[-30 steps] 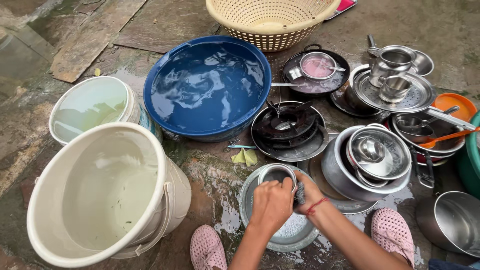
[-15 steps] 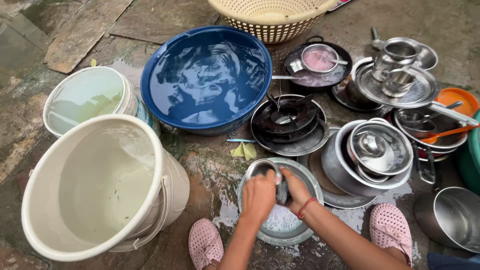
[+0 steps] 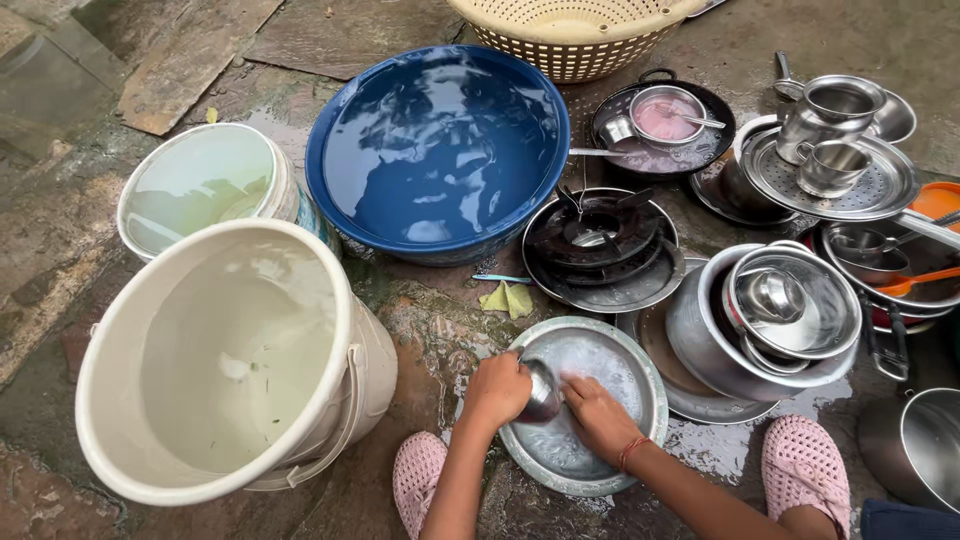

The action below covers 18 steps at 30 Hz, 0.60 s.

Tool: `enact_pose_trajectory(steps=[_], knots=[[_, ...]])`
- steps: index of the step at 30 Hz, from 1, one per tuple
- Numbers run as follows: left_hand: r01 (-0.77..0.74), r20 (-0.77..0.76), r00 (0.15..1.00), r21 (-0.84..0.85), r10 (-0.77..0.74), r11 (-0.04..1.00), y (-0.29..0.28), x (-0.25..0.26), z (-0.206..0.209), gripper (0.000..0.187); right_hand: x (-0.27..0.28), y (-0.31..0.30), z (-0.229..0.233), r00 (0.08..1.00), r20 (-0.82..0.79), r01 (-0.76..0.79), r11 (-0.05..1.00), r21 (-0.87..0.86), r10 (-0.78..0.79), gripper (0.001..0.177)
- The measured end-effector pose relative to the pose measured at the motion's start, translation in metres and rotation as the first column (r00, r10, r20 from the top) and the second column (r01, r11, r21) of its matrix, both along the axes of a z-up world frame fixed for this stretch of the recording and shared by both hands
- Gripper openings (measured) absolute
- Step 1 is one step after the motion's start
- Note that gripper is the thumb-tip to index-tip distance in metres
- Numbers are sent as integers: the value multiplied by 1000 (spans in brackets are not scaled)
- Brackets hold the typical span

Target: The person washes several metal bowls, plates, and a pot by hand using a sponge and soapy water, then rinses them in a basin of water.

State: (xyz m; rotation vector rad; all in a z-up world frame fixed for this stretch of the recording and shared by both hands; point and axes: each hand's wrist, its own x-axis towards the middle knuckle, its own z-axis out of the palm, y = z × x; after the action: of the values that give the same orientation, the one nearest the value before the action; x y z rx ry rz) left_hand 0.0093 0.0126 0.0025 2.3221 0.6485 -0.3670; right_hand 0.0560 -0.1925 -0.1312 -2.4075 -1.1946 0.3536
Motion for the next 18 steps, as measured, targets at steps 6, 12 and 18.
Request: enact_pose_trajectory(steps=[6,12,18], knots=[[-168,-83,983,-66,162,984,-6,1,-48,76,39,16,71,476,-869,543,823,168,-137,52],[-568,-371,781,-757,503,323,-35,5,-16,112,-32,43,142,907,417,-80,944,320,-64,82],[-450,-153,795,-798,588,401,-63,7,-13,114,-15,44,150,876,465,75,989,130,-127,65]])
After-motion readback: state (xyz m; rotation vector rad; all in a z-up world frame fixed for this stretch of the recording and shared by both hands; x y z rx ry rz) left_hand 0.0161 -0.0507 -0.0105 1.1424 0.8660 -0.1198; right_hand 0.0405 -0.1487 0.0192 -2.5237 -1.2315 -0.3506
